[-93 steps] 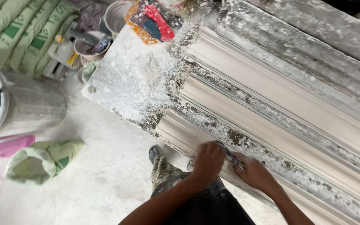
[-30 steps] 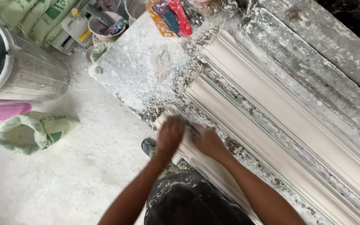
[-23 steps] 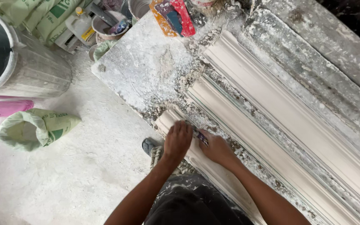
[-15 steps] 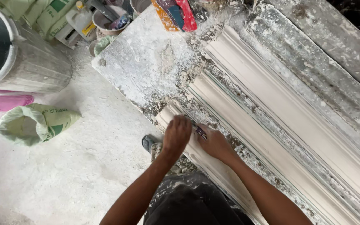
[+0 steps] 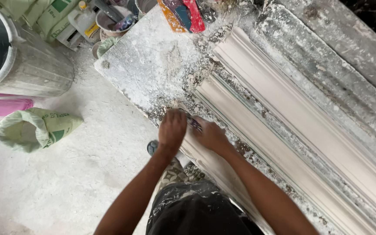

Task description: The person uses a small hand scraper to remove dried plaster residue from the grooved profiles of decorative cornice molding strips, working along each strip section by section and brushing loosened debris away with their free hand.

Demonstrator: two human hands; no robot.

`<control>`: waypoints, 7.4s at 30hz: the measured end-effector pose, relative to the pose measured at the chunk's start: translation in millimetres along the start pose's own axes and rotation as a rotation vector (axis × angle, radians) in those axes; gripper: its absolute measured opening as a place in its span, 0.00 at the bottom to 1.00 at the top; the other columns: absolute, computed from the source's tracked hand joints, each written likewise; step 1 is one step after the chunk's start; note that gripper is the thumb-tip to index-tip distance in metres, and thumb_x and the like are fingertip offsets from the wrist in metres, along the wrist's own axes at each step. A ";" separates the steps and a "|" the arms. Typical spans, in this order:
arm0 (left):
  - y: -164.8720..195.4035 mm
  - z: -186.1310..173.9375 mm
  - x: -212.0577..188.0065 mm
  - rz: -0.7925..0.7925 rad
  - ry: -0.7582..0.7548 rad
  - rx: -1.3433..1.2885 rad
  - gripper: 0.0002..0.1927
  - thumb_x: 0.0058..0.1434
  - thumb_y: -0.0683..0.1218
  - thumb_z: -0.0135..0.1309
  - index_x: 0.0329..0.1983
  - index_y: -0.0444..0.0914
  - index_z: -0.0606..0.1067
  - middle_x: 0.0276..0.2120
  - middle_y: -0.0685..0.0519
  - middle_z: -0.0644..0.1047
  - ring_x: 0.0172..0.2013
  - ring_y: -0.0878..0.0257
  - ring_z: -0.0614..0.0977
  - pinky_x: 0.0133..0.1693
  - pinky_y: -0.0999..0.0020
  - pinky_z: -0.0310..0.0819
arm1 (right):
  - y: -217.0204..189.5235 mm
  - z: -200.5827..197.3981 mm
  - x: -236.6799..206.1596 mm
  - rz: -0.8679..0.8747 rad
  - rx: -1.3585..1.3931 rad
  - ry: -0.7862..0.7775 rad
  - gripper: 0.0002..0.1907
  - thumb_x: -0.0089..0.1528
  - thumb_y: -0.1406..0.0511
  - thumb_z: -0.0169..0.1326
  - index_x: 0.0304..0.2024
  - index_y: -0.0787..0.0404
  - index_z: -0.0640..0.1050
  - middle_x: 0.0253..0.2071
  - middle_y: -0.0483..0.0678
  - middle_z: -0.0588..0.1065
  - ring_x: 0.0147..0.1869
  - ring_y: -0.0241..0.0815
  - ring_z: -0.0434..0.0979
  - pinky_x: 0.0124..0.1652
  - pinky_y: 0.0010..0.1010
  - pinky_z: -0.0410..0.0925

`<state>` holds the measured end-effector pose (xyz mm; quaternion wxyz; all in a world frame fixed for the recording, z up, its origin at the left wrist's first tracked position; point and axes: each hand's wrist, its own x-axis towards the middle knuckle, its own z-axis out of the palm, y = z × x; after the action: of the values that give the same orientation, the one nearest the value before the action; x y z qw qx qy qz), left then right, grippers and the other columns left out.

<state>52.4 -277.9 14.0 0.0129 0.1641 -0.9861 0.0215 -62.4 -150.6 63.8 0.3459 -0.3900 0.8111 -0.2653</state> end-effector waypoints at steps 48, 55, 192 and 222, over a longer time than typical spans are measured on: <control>96.5 -58.5 111.4 1.736 -0.246 -0.147 0.20 0.61 0.42 0.53 0.58 0.35 0.73 0.39 0.45 0.81 0.30 0.53 0.85 0.26 0.60 0.82 | 98.6 134.6 -285.7 1.254 0.101 1.000 0.64 0.57 0.38 0.57 0.73 0.79 0.48 0.75 0.77 0.45 0.82 0.71 0.39 0.73 0.51 0.44; 71.4 -47.3 121.5 1.744 -0.271 -0.143 0.20 0.66 0.46 0.49 0.61 0.38 0.71 0.39 0.44 0.81 0.23 0.56 0.83 0.19 0.59 0.79 | 105.7 137.9 -285.6 1.280 0.012 1.027 0.62 0.58 0.40 0.59 0.74 0.79 0.51 0.75 0.76 0.48 0.81 0.70 0.41 0.74 0.51 0.44; 1978.8 -79.1 -651.5 1.766 -0.039 -0.332 0.05 0.65 0.42 0.51 0.40 0.38 0.76 0.32 0.49 0.83 0.30 0.56 0.87 0.28 0.61 0.82 | 1023.6 -63.6 -1698.8 1.403 0.176 1.065 0.47 0.54 0.47 0.66 0.68 0.63 0.64 0.70 0.65 0.58 0.73 0.66 0.58 0.66 0.52 0.59; 1987.8 -45.6 -781.4 0.894 -0.074 -0.874 0.10 0.68 0.41 0.46 0.50 0.33 0.72 0.56 0.37 0.76 0.59 0.46 0.76 0.64 0.49 0.67 | 1126.4 -16.5 -1991.0 0.767 1.062 0.992 0.27 0.68 0.58 0.50 0.70 0.53 0.68 0.35 0.45 0.76 0.27 0.34 0.66 0.25 0.30 0.63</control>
<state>147.7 1855.6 -41.5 0.0344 -0.2839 -0.8768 -0.3865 327.9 2102.2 -9.7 0.1523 0.2924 0.7131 -0.6188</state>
